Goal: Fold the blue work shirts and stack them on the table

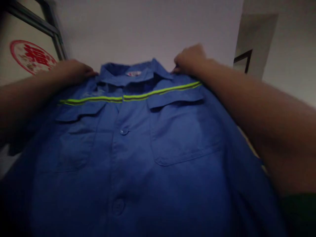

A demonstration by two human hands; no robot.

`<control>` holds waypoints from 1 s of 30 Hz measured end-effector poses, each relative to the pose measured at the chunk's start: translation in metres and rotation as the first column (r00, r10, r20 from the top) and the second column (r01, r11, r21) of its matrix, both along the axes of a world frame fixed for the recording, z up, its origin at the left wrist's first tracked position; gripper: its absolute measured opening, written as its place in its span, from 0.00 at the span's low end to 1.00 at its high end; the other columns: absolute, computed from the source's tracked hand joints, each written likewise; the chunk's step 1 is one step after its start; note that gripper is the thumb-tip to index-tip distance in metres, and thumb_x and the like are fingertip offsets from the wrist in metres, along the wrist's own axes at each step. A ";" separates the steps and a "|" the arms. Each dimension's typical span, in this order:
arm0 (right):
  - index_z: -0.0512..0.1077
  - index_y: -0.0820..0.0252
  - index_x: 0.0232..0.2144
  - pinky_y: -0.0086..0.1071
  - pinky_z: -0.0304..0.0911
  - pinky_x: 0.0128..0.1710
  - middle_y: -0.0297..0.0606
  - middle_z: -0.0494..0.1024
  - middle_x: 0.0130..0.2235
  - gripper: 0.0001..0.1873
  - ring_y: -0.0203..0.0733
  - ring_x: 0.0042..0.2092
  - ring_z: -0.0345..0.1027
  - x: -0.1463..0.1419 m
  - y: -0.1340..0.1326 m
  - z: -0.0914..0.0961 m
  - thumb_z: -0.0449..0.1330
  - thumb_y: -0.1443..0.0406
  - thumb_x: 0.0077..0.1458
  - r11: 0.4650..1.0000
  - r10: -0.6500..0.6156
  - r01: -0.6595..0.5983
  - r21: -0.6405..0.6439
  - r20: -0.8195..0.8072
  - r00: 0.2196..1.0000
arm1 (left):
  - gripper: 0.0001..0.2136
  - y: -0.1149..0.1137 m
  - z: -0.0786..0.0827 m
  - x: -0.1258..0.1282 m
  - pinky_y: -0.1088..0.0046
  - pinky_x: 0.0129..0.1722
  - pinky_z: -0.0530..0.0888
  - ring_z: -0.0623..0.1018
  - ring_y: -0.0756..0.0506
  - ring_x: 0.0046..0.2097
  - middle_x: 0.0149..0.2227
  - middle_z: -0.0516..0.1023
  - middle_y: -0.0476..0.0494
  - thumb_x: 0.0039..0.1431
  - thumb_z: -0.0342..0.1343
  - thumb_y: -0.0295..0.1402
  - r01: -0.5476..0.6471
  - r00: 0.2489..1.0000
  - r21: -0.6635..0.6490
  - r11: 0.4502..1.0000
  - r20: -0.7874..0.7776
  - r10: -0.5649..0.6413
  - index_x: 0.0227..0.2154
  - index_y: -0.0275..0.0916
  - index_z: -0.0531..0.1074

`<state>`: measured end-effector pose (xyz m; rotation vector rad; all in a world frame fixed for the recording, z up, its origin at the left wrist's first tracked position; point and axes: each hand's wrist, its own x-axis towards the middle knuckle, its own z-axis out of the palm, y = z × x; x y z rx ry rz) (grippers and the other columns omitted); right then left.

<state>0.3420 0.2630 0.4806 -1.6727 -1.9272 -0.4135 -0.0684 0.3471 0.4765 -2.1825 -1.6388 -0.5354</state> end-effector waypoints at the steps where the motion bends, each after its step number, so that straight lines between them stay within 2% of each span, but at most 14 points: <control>1: 0.73 0.73 0.39 0.33 0.53 0.49 0.44 0.71 0.56 0.24 0.48 0.62 0.52 -0.010 0.002 -0.014 0.57 0.53 0.55 0.998 -0.036 0.041 -0.051 0.100 0.994 | 0.25 0.001 -0.010 0.008 0.43 0.58 0.55 0.64 0.32 0.59 0.50 0.73 0.39 0.64 0.48 0.47 -0.065 0.997 -0.010 0.998 -0.043 0.064 0.43 0.23 0.70; 2: 0.74 0.72 0.39 0.35 0.53 0.52 0.48 0.71 0.55 0.23 0.48 0.61 0.55 -0.016 0.005 -0.031 0.61 0.54 0.52 0.989 -0.057 0.085 -0.120 0.224 0.973 | 0.24 0.002 -0.023 0.016 0.46 0.57 0.58 0.65 0.34 0.58 0.50 0.73 0.37 0.65 0.47 0.46 -0.067 0.994 -0.050 0.996 -0.090 0.063 0.44 0.24 0.70; 4: 0.75 0.69 0.35 0.38 0.54 0.54 0.52 0.73 0.53 0.14 0.48 0.58 0.61 -0.024 0.010 -0.068 0.63 0.61 0.53 0.968 -0.068 0.126 -0.215 0.259 0.964 | 0.19 0.006 -0.060 0.029 0.50 0.55 0.63 0.69 0.33 0.55 0.50 0.74 0.30 0.64 0.49 0.41 -0.100 0.988 -0.095 0.991 -0.125 0.087 0.44 0.26 0.71; 6: 0.75 0.69 0.34 0.44 0.56 0.54 0.58 0.74 0.50 0.07 0.53 0.56 0.64 -0.027 0.016 -0.109 0.66 0.71 0.49 0.942 -0.074 0.153 -0.298 0.260 0.963 | 0.15 0.008 -0.109 0.040 0.52 0.54 0.62 0.70 0.34 0.55 0.51 0.73 0.27 0.64 0.48 0.35 -0.107 0.990 -0.108 0.988 -0.100 0.096 0.45 0.27 0.71; 8: 0.76 0.68 0.38 0.47 0.58 0.53 0.60 0.73 0.50 0.11 0.57 0.56 0.64 -0.032 0.024 -0.152 0.64 0.74 0.49 0.910 -0.067 0.161 -0.381 0.248 0.967 | 0.15 0.010 -0.163 0.046 0.52 0.55 0.61 0.69 0.33 0.56 0.53 0.71 0.26 0.63 0.48 0.31 -0.116 0.991 -0.128 0.985 -0.076 0.106 0.49 0.31 0.69; 11: 0.73 0.63 0.49 0.44 0.61 0.51 0.55 0.71 0.54 0.20 0.56 0.56 0.63 -0.044 0.040 -0.218 0.63 0.67 0.52 0.863 -0.033 0.138 -0.487 0.218 0.975 | 0.19 0.012 -0.242 0.047 0.55 0.56 0.61 0.67 0.36 0.58 0.58 0.68 0.32 0.62 0.47 0.28 -0.088 0.996 -0.192 0.977 -0.005 0.089 0.55 0.39 0.66; 13: 0.67 0.60 0.56 0.44 0.61 0.51 0.53 0.68 0.58 0.24 0.54 0.57 0.63 -0.053 0.050 -0.256 0.58 0.60 0.58 0.841 -0.017 0.120 -0.528 0.195 0.981 | 0.20 0.014 -0.282 0.042 0.59 0.58 0.61 0.65 0.40 0.60 0.60 0.66 0.37 0.63 0.45 0.30 -0.025 0.999 -0.248 0.968 0.029 0.033 0.58 0.41 0.64; 14: 0.64 0.60 0.58 0.45 0.60 0.53 0.52 0.65 0.60 0.25 0.54 0.58 0.61 -0.058 0.054 -0.272 0.54 0.58 0.61 0.835 -0.016 0.114 -0.539 0.184 0.983 | 0.20 0.016 -0.296 0.039 0.60 0.59 0.61 0.64 0.41 0.61 0.61 0.65 0.38 0.64 0.44 0.32 0.013 0.999 -0.280 0.960 0.044 0.000 0.59 0.42 0.63; 17: 0.58 0.59 0.63 0.51 0.49 0.60 0.48 0.59 0.64 0.27 0.54 0.64 0.52 -0.065 0.063 -0.303 0.45 0.56 0.66 0.845 -0.042 0.106 -0.525 0.132 0.990 | 0.22 0.022 -0.318 0.029 0.59 0.62 0.58 0.60 0.41 0.65 0.65 0.60 0.40 0.67 0.40 0.39 0.087 0.996 -0.374 0.923 0.057 -0.070 0.62 0.43 0.58; 21: 0.56 0.58 0.64 0.54 0.40 0.63 0.45 0.53 0.67 0.29 0.53 0.67 0.42 -0.063 0.067 -0.320 0.42 0.54 0.66 0.867 -0.046 0.069 -0.493 0.059 0.997 | 0.24 0.028 -0.323 0.023 0.55 0.63 0.55 0.55 0.39 0.67 0.67 0.53 0.41 0.68 0.36 0.43 0.084 0.996 -0.423 0.902 0.024 -0.082 0.65 0.46 0.54; 25: 0.57 0.60 0.63 0.54 0.41 0.62 0.49 0.55 0.66 0.29 0.54 0.67 0.45 -0.060 0.065 -0.319 0.45 0.54 0.65 0.857 -0.008 0.030 -0.514 0.045 0.999 | 0.25 0.022 -0.325 0.015 0.54 0.63 0.54 0.53 0.40 0.68 0.68 0.51 0.42 0.68 0.36 0.43 0.099 0.994 -0.439 0.893 0.010 -0.106 0.65 0.46 0.53; 28: 0.64 0.59 0.59 0.50 0.49 0.60 0.50 0.63 0.62 0.26 0.54 0.62 0.55 -0.059 0.064 -0.308 0.49 0.55 0.63 0.860 0.034 -0.020 -0.510 0.018 0.999 | 0.25 0.018 -0.326 0.005 0.54 0.64 0.53 0.53 0.40 0.68 0.68 0.52 0.43 0.67 0.37 0.44 0.129 0.992 -0.444 0.887 0.048 -0.120 0.65 0.46 0.53; 30: 0.68 0.58 0.55 0.44 0.55 0.56 0.47 0.68 0.58 0.21 0.51 0.58 0.61 -0.060 0.067 -0.297 0.53 0.59 0.62 0.878 0.071 -0.077 -0.472 -0.030 0.997 | 0.25 0.021 -0.323 0.001 0.55 0.64 0.54 0.55 0.40 0.67 0.67 0.55 0.41 0.66 0.39 0.43 0.167 0.985 -0.463 0.871 0.120 -0.125 0.64 0.44 0.56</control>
